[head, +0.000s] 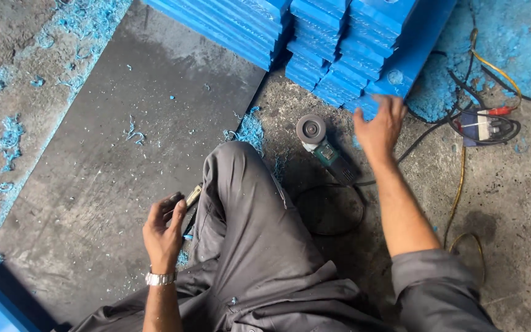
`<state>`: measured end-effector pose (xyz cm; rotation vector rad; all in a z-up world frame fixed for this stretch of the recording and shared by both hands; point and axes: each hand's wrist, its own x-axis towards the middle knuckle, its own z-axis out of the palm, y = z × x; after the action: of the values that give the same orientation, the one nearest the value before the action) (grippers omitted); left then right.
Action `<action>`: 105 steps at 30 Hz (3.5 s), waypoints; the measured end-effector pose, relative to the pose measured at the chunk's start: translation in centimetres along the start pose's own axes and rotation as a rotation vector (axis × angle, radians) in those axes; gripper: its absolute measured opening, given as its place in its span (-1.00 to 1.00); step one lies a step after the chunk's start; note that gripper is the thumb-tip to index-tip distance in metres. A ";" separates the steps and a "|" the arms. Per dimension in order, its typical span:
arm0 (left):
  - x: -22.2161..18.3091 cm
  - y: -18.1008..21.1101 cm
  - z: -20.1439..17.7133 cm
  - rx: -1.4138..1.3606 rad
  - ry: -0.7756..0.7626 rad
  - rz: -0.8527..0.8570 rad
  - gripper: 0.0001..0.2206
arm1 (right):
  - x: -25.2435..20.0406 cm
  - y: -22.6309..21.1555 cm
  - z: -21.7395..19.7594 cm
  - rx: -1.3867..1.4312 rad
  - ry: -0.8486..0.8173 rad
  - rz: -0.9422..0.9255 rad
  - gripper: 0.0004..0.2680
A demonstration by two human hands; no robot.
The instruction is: Sanding and finishing the edges of blue plastic blocks using an angle grinder and a small hand tool.
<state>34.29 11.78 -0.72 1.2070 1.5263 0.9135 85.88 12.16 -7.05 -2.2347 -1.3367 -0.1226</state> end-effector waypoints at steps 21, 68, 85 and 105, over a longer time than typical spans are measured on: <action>-6.0 8.3 23.5 -0.120 -0.806 -0.084 -0.67 | -7.2 2.3 -7.9 -0.117 -0.475 -0.022 -0.49; -7.5 -18.8 -17.0 -0.993 0.584 -0.500 -0.75 | -9.2 -37.6 15.5 0.818 -1.312 0.717 -0.74; -1.2 -16.4 -14.7 -0.810 0.752 -0.556 -0.32 | -15.4 -39.9 21.9 0.551 -1.287 0.700 -0.63; 2.9 -12.3 -13.6 0.987 0.483 -0.059 -0.46 | -16.9 -17.8 -3.6 0.574 -0.343 -0.411 -0.90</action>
<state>17.79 11.80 -9.28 1.6563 2.5433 0.3846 63.03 3.61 -2.63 -1.5254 -1.7321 0.4631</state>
